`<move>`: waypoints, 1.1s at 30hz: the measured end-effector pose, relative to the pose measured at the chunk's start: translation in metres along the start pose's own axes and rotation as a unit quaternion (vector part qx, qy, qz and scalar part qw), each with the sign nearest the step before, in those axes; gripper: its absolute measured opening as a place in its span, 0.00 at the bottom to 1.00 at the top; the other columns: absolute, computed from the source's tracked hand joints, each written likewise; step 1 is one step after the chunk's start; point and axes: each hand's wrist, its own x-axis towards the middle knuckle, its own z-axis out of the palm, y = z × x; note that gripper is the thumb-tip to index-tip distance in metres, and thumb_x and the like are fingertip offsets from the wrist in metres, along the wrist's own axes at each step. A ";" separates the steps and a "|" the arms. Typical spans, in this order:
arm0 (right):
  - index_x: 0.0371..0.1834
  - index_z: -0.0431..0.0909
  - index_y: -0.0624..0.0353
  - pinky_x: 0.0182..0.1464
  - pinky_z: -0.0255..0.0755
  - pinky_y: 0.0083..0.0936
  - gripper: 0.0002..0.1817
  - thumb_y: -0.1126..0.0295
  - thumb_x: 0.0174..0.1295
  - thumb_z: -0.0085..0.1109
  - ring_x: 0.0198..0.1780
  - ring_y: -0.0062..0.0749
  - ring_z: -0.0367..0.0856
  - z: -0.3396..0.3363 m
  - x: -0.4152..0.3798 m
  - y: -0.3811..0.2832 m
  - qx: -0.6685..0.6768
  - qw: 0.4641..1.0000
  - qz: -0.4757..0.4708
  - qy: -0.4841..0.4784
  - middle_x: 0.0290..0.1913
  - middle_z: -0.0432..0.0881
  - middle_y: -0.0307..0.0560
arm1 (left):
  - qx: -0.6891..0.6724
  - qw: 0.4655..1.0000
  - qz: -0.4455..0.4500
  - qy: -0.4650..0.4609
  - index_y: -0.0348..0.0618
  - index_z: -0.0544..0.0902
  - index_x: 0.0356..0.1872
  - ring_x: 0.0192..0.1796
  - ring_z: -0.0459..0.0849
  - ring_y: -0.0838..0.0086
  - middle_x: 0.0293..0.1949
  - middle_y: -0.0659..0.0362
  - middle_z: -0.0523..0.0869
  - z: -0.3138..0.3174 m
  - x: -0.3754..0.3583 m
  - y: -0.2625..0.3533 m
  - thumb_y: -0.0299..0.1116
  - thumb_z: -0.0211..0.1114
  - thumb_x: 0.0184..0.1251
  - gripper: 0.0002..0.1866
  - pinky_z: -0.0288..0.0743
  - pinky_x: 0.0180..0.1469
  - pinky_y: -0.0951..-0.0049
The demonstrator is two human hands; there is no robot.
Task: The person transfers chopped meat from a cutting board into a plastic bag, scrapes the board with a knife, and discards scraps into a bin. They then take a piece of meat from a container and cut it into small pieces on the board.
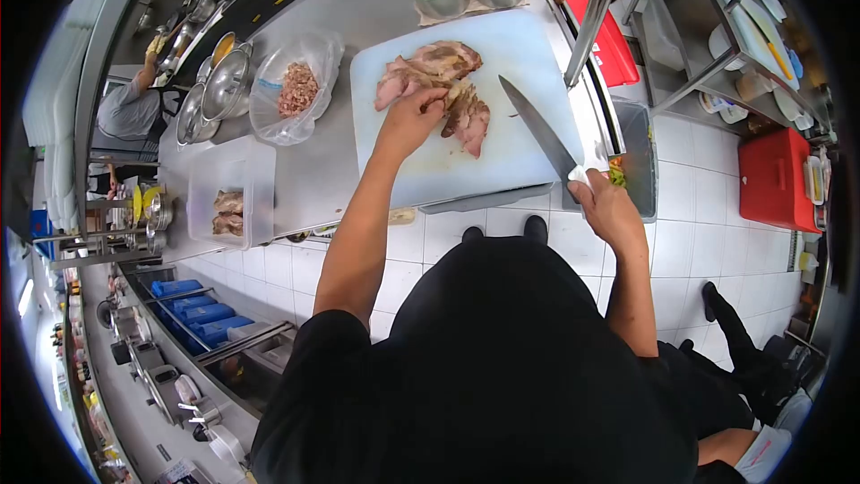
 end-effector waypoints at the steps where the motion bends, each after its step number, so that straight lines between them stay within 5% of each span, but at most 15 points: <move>1: 0.43 0.74 0.66 0.43 0.71 0.58 0.22 0.53 0.76 0.54 0.41 0.75 0.79 -0.001 0.002 0.002 0.002 1.000 -0.012 -0.002 0.32 0.81 0.73 | 0.000 1.000 -0.010 0.000 0.46 0.85 0.62 0.42 0.86 0.76 0.41 0.56 0.91 0.000 -0.004 -0.001 0.39 0.62 0.72 0.20 0.78 0.49 0.75; 5: 0.42 0.74 0.66 0.41 0.71 0.57 0.22 0.52 0.76 0.54 0.40 0.75 0.79 -0.008 0.008 0.003 0.004 0.999 -0.018 -0.032 0.31 0.81 0.73 | 0.022 0.998 -0.060 0.016 0.46 0.86 0.60 0.43 0.87 0.73 0.45 0.55 0.90 0.003 -0.025 0.015 0.39 0.65 0.71 0.19 0.79 0.49 0.75; 8: 0.41 0.74 0.67 0.41 0.71 0.57 0.23 0.52 0.76 0.53 0.40 0.74 0.79 -0.010 0.010 0.002 0.003 0.999 -0.014 -0.041 0.31 0.80 0.73 | 0.059 0.989 0.111 0.079 0.46 0.87 0.56 0.48 0.88 0.66 0.50 0.52 0.89 0.019 -0.028 0.002 0.38 0.68 0.69 0.17 0.80 0.53 0.69; 11: 0.41 0.74 0.67 0.40 0.70 0.57 0.23 0.53 0.76 0.53 0.40 0.75 0.79 -0.009 0.013 0.001 0.001 0.999 -0.020 -0.039 0.31 0.80 0.74 | 0.175 0.968 0.158 0.089 0.46 0.88 0.53 0.56 0.86 0.58 0.55 0.52 0.87 0.022 -0.035 0.017 0.36 0.70 0.66 0.16 0.78 0.60 0.62; 14: 0.41 0.74 0.67 0.40 0.70 0.57 0.22 0.53 0.76 0.54 0.40 0.75 0.79 -0.008 0.010 0.001 0.002 0.999 -0.021 -0.034 0.31 0.80 0.74 | 0.104 0.965 0.155 0.183 0.46 0.88 0.52 0.64 0.79 0.51 0.57 0.52 0.86 0.008 -0.012 0.005 0.38 0.69 0.65 0.16 0.74 0.65 0.56; 17: 0.41 0.74 0.67 0.40 0.70 0.57 0.22 0.53 0.76 0.55 0.40 0.75 0.79 -0.005 0.007 0.003 0.001 0.999 -0.023 -0.025 0.31 0.80 0.74 | 0.177 0.948 0.084 0.250 0.47 0.84 0.58 0.65 0.79 0.48 0.59 0.50 0.84 -0.015 0.002 -0.011 0.38 0.69 0.65 0.21 0.73 0.67 0.56; 19: 0.42 0.74 0.67 0.40 0.70 0.57 0.22 0.54 0.75 0.56 0.41 0.76 0.79 -0.004 0.004 0.004 0.011 1.000 -0.017 -0.019 0.31 0.81 0.74 | 0.270 0.942 0.099 0.173 0.52 0.68 0.76 0.66 0.79 0.51 0.64 0.49 0.81 -0.026 0.017 -0.054 0.30 0.72 0.61 0.40 0.73 0.69 0.58; 21: 0.42 0.74 0.67 0.37 0.71 0.55 0.22 0.53 0.75 0.56 0.34 0.72 0.80 0.001 -0.001 0.009 0.018 0.999 -0.028 0.009 0.28 0.81 0.71 | 0.182 0.978 0.053 0.089 0.51 0.68 0.75 0.67 0.77 0.51 0.66 0.49 0.79 -0.033 0.034 -0.073 0.28 0.72 0.60 0.39 0.72 0.70 0.57; 28: 0.41 0.73 0.65 0.23 0.69 0.39 0.22 0.53 0.76 0.55 0.15 0.37 0.73 0.004 -0.010 0.015 0.040 0.999 0.024 -0.013 0.18 0.75 0.50 | 0.210 0.962 0.176 0.022 0.52 0.73 0.69 0.70 0.74 0.50 0.67 0.50 0.76 -0.060 0.034 -0.058 0.23 0.71 0.59 0.34 0.70 0.71 0.57; 33: 0.40 0.73 0.64 0.22 0.69 0.36 0.22 0.52 0.76 0.55 0.16 0.34 0.74 0.005 -0.011 0.015 0.062 0.997 0.046 -0.018 0.17 0.73 0.46 | 0.286 0.920 0.267 -0.006 0.50 0.74 0.67 0.71 0.71 0.47 0.72 0.52 0.71 -0.068 0.031 -0.049 0.27 0.74 0.58 0.33 0.69 0.72 0.55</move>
